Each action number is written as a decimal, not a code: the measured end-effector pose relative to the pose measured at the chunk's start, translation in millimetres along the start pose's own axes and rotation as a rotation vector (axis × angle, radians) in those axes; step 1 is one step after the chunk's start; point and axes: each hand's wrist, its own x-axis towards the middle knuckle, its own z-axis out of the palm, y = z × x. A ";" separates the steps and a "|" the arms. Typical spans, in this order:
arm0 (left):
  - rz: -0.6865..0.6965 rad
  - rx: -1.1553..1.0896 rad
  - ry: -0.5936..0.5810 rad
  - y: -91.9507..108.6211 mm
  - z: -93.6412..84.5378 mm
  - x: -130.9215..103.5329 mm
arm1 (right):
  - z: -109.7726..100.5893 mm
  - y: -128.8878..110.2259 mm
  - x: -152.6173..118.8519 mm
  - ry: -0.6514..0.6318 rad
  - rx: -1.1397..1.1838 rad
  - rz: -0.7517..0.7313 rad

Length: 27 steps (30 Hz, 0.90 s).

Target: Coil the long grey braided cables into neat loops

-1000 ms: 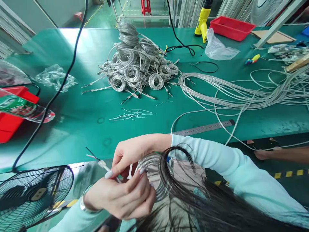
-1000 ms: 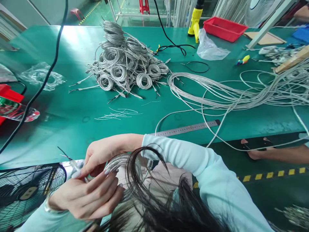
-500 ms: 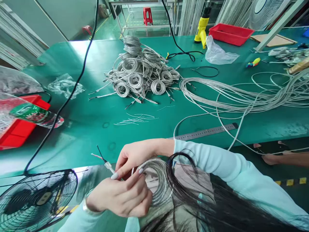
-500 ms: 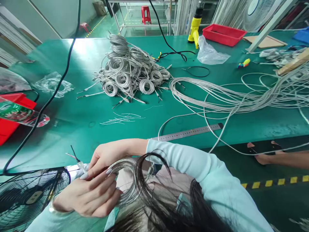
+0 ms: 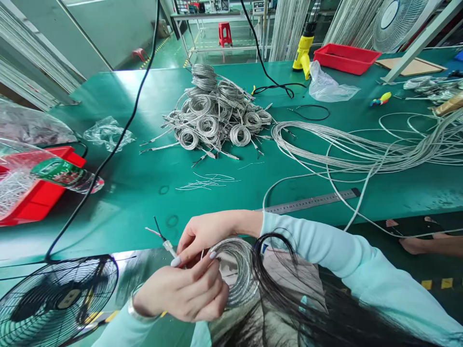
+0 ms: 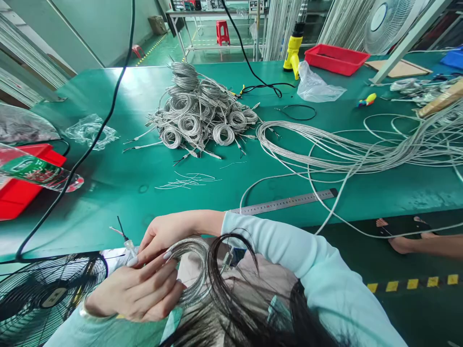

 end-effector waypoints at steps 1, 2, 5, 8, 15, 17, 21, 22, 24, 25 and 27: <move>0.004 -0.001 0.000 0.2 0.3 -0.6 | 0.3 1.2 1.1 -0.001 0.005 -0.005; 0.006 -0.002 0.002 0.5 0.6 -1.0 | 0.6 2.5 2.5 -0.003 0.011 -0.011; 0.006 0.007 0.002 1.5 1.3 -2.5 | 0.8 6.0 6.2 -0.005 0.017 -0.009; 0.002 0.033 0.002 1.4 -0.1 -6.5 | -2.8 7.5 0.1 0.067 0.020 -0.023; -0.076 0.141 0.013 -4.5 -8.8 -20.5 | -11.4 13.8 -63.5 0.621 -0.164 -0.317; -0.061 0.144 0.021 -6.3 -9.6 -21.9 | -7.9 16.7 -78.6 0.657 -0.198 -0.335; -0.061 0.178 -0.007 -9.0 -9.4 -24.2 | 3.4 19.6 -92.9 0.684 -0.311 -0.340; -0.066 0.191 -0.014 -9.7 -9.4 -25.0 | 6.2 19.9 -93.8 0.689 -0.319 -0.333; -0.075 0.210 -0.025 -11.1 -9.6 -26.4 | 11.4 20.4 -93.8 0.698 -0.311 -0.299; -0.076 0.217 -0.028 -11.7 -9.8 -26.9 | 13.8 20.8 -93.0 0.692 -0.292 -0.284; -0.083 0.232 -0.029 -12.8 -10.6 -26.7 | 18.1 21.9 -90.6 0.650 -0.226 -0.264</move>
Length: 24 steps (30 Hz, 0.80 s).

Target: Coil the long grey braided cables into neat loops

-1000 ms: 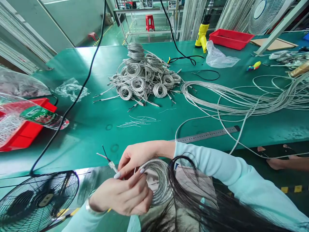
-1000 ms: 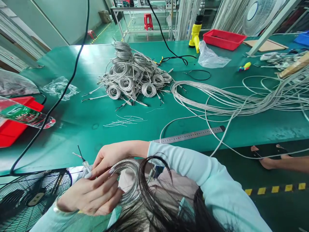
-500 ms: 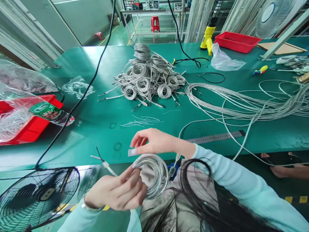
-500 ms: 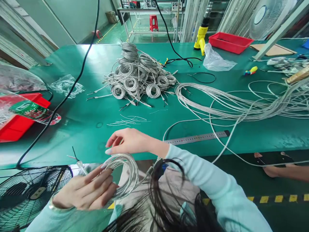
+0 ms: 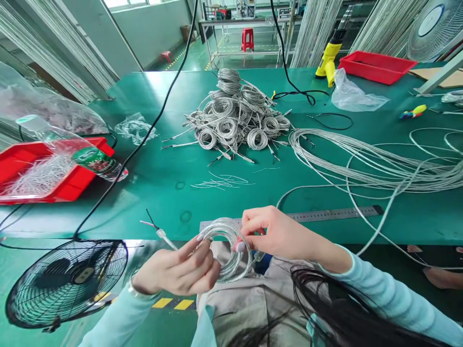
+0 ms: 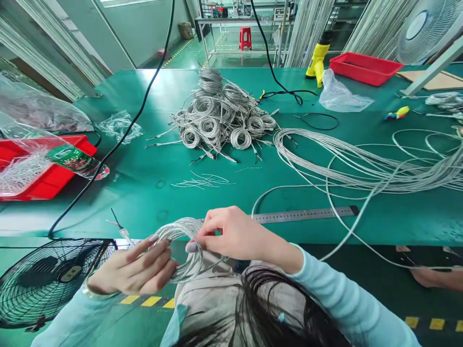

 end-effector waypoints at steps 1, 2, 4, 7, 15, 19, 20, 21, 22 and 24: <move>-0.006 0.011 0.001 -0.5 -0.6 0.8 | 2.4 0.3 -0.2 -0.023 0.033 0.012; -0.014 0.021 0.005 -0.9 -1.5 2.0 | 4.5 0.5 -0.3 -0.040 0.056 0.017; -0.028 0.034 0.008 -1.3 -3.7 5.5 | 7.6 0.7 -0.4 -0.044 0.045 -0.003; -0.029 0.021 0.015 -1.2 -6.7 10.4 | 8.6 -0.6 -1.0 -0.046 -0.011 -0.078; 0.006 -0.006 0.007 1.1 -9.4 7.3 | 7.4 -4.4 -2.3 -0.088 0.014 -0.085; 0.058 -0.024 0.051 -1.9 -11.3 14.3 | 10.2 -3.2 -1.7 -0.075 0.127 -0.067; 0.074 -0.031 0.069 -2.7 -11.4 17.1 | 10.8 -2.6 -1.6 -0.070 0.161 -0.066; 0.089 -0.037 0.085 -3.3 -11.3 19.7 | 11.2 -2.1 -1.4 -0.068 0.193 -0.066; 0.106 -0.043 0.103 -3.9 -10.9 22.0 | 11.4 -1.7 -1.2 -0.070 0.224 -0.064; 0.135 -0.045 0.128 -4.5 -9.6 24.8 | 10.9 -1.5 -0.5 -0.079 0.261 -0.057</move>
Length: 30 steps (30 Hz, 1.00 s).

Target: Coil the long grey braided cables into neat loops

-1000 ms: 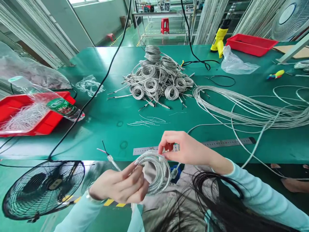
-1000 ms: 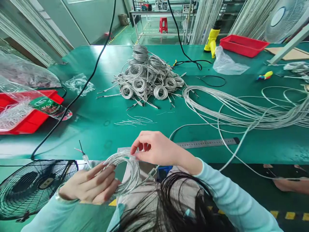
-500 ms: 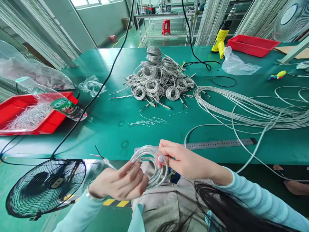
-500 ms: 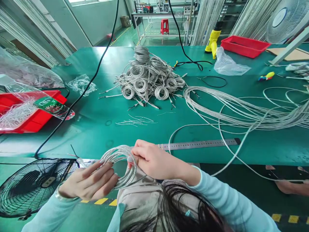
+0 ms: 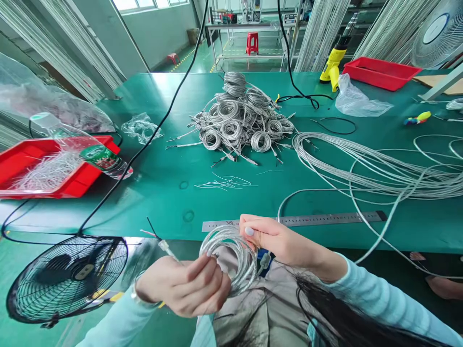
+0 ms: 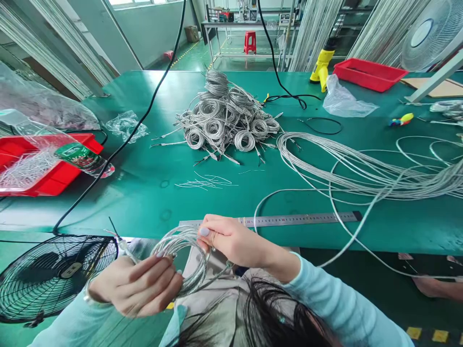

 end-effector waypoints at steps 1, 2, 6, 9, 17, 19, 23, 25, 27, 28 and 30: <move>0.019 0.001 0.006 -0.2 0.9 0.0 | -0.5 -0.3 0.3 -0.005 0.000 -0.003; 0.044 0.002 0.010 -0.1 1.7 -0.7 | -1.0 -0.6 0.6 -0.006 -0.017 -0.007; 0.076 0.024 -0.001 2.4 3.8 -9.0 | -0.7 -1.8 -0.5 0.063 -0.097 -0.031; 0.009 0.063 -0.016 4.8 3.6 -13.1 | 4.2 -2.9 -3.7 0.125 -0.099 -0.015; 0.070 0.050 0.056 -1.2 4.2 -7.0 | 12.3 -1.1 -0.4 0.124 0.005 0.290; 0.096 0.060 0.102 -1.5 6.1 -9.6 | 10.9 3.5 2.1 0.133 0.005 0.297; 0.001 0.089 0.167 4.9 9.2 -15.7 | 9.5 11.4 7.0 0.063 0.194 0.326; -0.172 0.022 0.093 9.0 9.4 -14.9 | 8.3 12.2 10.0 0.121 0.349 0.336; -0.341 -0.078 -0.011 12.3 9.0 -11.7 | 5.9 11.4 12.8 0.229 0.381 0.334; -0.400 -0.120 -0.054 13.9 8.9 -9.7 | 4.4 10.8 14.0 0.259 0.371 0.328; -0.465 -0.162 -0.107 17.1 8.7 -5.8 | 1.8 10.0 15.8 0.275 0.343 0.299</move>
